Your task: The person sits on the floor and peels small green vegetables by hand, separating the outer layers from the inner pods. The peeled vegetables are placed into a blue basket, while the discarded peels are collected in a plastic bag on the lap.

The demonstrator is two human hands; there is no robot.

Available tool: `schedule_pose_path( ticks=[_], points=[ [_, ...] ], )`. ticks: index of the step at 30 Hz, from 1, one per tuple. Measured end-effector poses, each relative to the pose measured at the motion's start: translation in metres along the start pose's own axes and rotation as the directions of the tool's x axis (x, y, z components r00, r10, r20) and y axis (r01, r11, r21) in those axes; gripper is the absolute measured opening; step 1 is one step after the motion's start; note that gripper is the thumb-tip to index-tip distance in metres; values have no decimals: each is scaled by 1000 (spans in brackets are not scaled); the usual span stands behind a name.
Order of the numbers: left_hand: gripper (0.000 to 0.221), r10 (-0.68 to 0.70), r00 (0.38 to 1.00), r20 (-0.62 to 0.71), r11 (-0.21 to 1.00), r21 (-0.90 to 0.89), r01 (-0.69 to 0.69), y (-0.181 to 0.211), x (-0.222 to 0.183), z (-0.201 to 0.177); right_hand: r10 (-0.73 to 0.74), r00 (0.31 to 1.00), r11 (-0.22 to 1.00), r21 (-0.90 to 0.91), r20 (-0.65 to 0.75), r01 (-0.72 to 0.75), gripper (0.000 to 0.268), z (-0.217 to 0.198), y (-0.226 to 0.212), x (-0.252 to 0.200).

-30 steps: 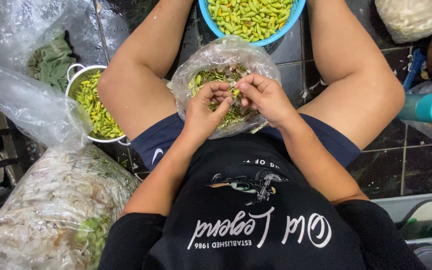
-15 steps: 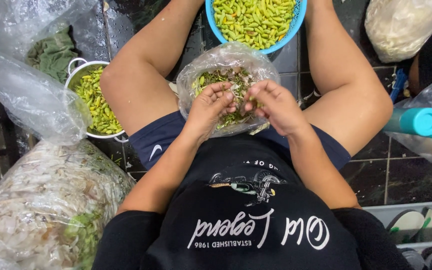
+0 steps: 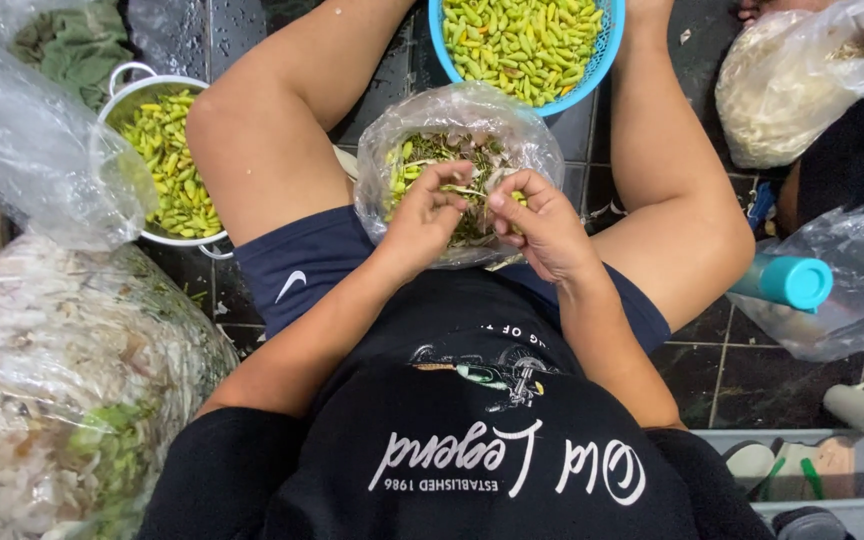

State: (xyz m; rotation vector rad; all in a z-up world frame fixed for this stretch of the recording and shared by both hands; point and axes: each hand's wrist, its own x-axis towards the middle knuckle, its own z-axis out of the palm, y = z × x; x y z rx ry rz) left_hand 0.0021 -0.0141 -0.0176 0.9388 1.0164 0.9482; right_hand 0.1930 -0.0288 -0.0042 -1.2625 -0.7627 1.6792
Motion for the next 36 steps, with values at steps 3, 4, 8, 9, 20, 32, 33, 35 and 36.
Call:
schedule_pose_path(
  ticks=[3, 4, 8, 9, 20, 32, 33, 35, 36],
  points=[
    [41, 120, 989, 82, 970, 201, -134, 13, -12, 6, -12, 999, 1000, 7, -45, 12, 14, 2, -3, 0],
    [31, 135, 988, 78, 947, 285, -152, 17, -15, 9, -25, 998, 1000, 7, -59, 25, 15, 3, -3, -1],
    [13, 101, 995, 24, 942, 320, -103, 5, -9, 13, -54, 996, 997, -57, -70, 50, 18, 15, -10, -6],
    [13, 99, 995, 26, 942, 319, -102, 6, -9, 12, -54, 996, 997, -57, -72, 50, 18, 10, -7, -4],
    [9, 216, 975, 49, 845, 490, -212, 18, -16, 8, -129, 989, 956, -276, -79, 102, 13, 6, -5, -8],
    [30, 461, 850, 254, 348, 830, -436, 32, -5, -31, 90, 994, 925, 366, 56, -104, 12, -13, -19, -4],
    [30, 458, 851, 255, 348, 830, -436, 29, -1, -36, 91, 994, 924, 369, 55, -105, 12, -15, -16, -4],
    [18, 542, 774, 327, -40, 930, -366, 23, 11, -47, 74, 994, 935, 341, 76, -96, 16, -19, -13, -2],
    [18, 539, 775, 329, -41, 930, -366, 20, 13, -50, 75, 994, 934, 344, 76, -96, 16, -18, -15, -3]
  ],
)
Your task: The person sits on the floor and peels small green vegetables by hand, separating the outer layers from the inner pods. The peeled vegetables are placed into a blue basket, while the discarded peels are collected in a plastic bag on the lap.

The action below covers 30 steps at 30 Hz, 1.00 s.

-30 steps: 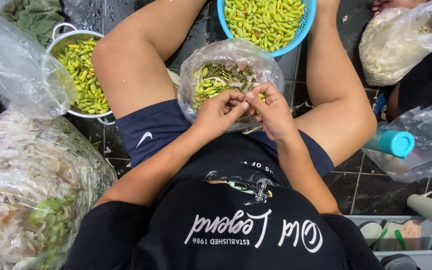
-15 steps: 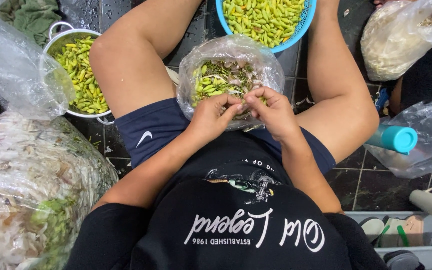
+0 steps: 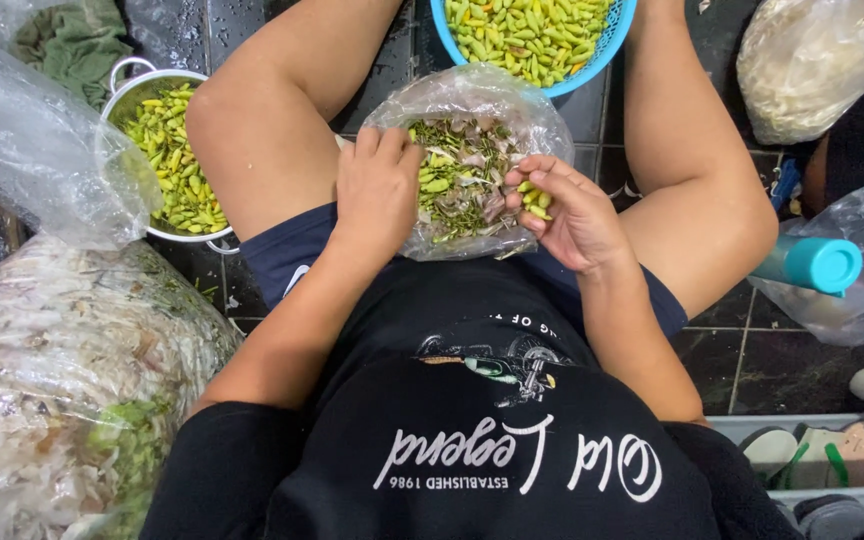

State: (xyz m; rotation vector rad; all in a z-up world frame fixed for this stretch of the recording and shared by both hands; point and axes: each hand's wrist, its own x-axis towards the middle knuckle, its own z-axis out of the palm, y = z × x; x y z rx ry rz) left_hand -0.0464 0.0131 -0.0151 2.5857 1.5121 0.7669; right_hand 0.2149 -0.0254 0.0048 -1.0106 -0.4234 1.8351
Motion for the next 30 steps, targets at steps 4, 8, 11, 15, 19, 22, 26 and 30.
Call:
schedule_pose_path(
  ticks=[4, 8, 11, 15, 19, 22, 26, 30],
  points=[
    [11, 59, 998, 10, 986, 157, -60, -5, -3, 11, 11, 999, 1000, -9, -39, -12, 15, 4, -2, -3],
    [22, 42, 998, 53, 989, 142, -49, -15, -14, 41, 12, 999, 998, -61, -31, -13, 15, 1, -1, -3],
    [25, 5, 996, 87, 994, 109, -14, -8, -14, 40, -2, 1000, 996, -87, -29, -1, 16, 5, -2, -5],
    [25, -134, 970, 205, 981, -108, 159, 12, 2, -3, -47, 998, 985, -166, -40, 39, 18, 8, 6, -4],
    [37, -307, 878, 369, 491, -729, 478, 33, 9, -19, -139, 990, 925, -357, 0, 129, 21, 17, 23, -3],
    [23, -362, 782, 507, 46, -828, 558, 42, 3, -3, -225, 972, 840, -493, 61, 225, 34, 33, 27, -4],
    [17, -394, 826, 405, 38, -890, 454, 48, -4, 4, -365, 923, 696, -622, 124, 359, 33, 22, 32, 1],
    [14, -401, 860, 317, 191, -888, 417, 56, -1, -7, -350, 929, 717, -602, 125, 351, 18, 31, 20, -8]
  ],
)
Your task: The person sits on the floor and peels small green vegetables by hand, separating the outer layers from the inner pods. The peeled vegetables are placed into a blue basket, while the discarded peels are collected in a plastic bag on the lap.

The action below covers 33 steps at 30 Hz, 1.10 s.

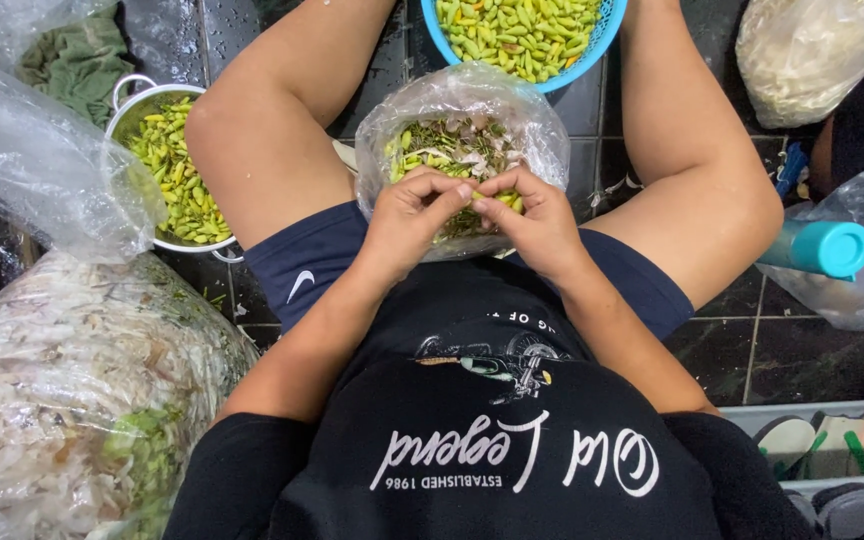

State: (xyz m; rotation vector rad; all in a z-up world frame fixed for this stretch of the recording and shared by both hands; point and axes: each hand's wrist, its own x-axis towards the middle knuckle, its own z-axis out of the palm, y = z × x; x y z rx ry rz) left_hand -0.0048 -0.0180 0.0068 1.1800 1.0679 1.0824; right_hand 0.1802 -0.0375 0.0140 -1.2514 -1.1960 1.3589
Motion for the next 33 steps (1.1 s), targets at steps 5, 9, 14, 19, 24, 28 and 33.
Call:
schedule_pose_path(
  ticks=[5, 9, 14, 19, 24, 28, 33],
  points=[
    [8, -359, 904, 230, 669, -612, 421, 10, -3, 2, -22, 997, 999, 49, 68, 19, 18, -3, -12, 1],
    [11, -473, 825, 308, 415, -748, 517, 14, 10, -24, 63, 998, 977, 203, 5, -62, 17, -14, 2, 1],
    [31, -53, 988, 146, 861, 508, -28, 10, 12, -37, 215, 975, 845, 489, 58, -216, 16, -35, 21, -6],
    [13, 183, 947, 265, 451, 833, -321, -47, 19, -20, 198, 973, 800, 554, 121, -232, 14, -39, 41, -11],
    [17, 271, 927, 259, 240, 915, -326, -79, 33, -11, 178, 967, 771, 586, 180, -251, 18, -40, 30, -7],
    [19, 197, 941, 277, 262, 910, -323, -76, 33, -16, 183, 958, 746, 604, 220, -281, 20, -35, 21, -5],
    [10, 86, 955, 285, 427, 855, -293, -41, 30, -18, 221, 955, 767, 570, 196, -294, 16, -28, 19, -2]
  ],
)
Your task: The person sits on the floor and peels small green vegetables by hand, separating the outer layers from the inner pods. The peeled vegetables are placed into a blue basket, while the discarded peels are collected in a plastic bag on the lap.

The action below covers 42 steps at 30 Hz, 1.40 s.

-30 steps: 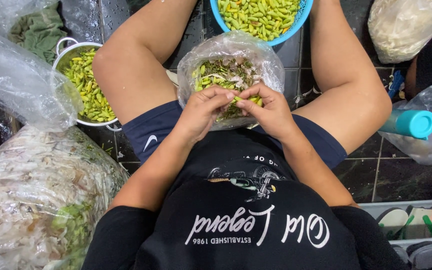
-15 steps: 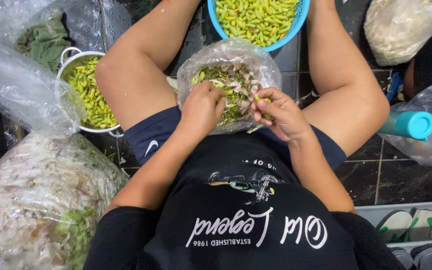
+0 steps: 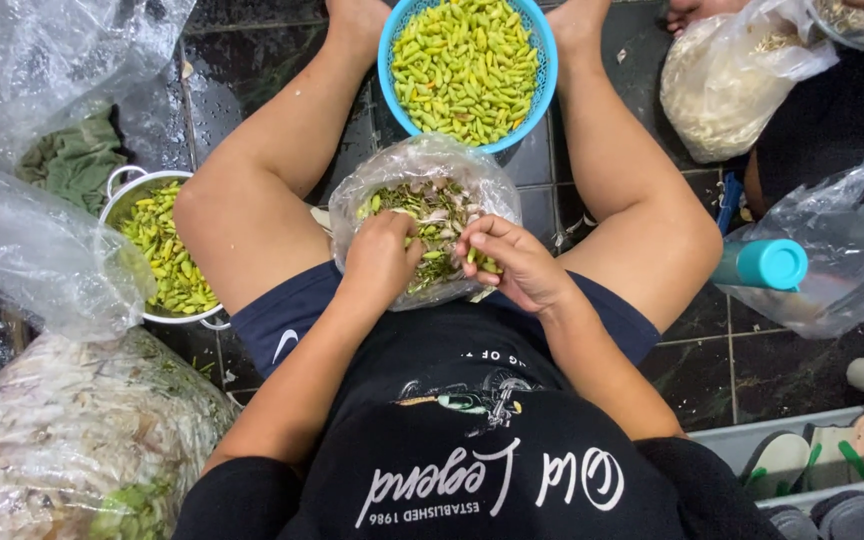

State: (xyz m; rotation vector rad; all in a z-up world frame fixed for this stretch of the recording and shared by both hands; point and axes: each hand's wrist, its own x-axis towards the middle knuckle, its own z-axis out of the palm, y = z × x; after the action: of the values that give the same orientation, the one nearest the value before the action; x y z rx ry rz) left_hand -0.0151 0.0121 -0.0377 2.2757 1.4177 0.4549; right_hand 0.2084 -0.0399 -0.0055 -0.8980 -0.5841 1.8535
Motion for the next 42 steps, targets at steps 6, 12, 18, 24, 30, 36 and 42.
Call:
schedule_pose_path(
  ticks=[6, 12, 18, 24, 30, 36, 42],
  points=[
    [19, -163, 986, 32, 896, -414, 162, 18, -5, -30, -37, 994, 994, -107, -100, 26, 14, 17, -2, -3],
    [16, -364, 894, 261, 291, -880, 375, 41, -7, -37, -276, 957, 812, -554, -88, 183, 41, 24, 3, 5],
    [17, -352, 924, 151, 444, -842, 307, 25, -16, -20, -325, 945, 736, -636, -34, 231, 32, 35, -5, 2],
    [20, -332, 878, 345, 60, -921, 385, 26, -18, -12, -215, 975, 887, -430, -59, 169, 39, 23, -1, 4],
    [20, -288, 936, 202, 177, -949, 259, 19, -12, -37, -59, 992, 984, -174, -107, 40, 24, 10, -2, 2],
    [23, -18, 989, -146, 950, -310, -29, 17, -1, -46, 46, 997, 992, 122, -68, -37, 33, -2, -16, 3],
    [18, 194, 969, -154, 955, 257, -150, -27, 1, 48, 32, 999, 977, 210, -7, -30, 28, -9, -11, 6]
  ],
)
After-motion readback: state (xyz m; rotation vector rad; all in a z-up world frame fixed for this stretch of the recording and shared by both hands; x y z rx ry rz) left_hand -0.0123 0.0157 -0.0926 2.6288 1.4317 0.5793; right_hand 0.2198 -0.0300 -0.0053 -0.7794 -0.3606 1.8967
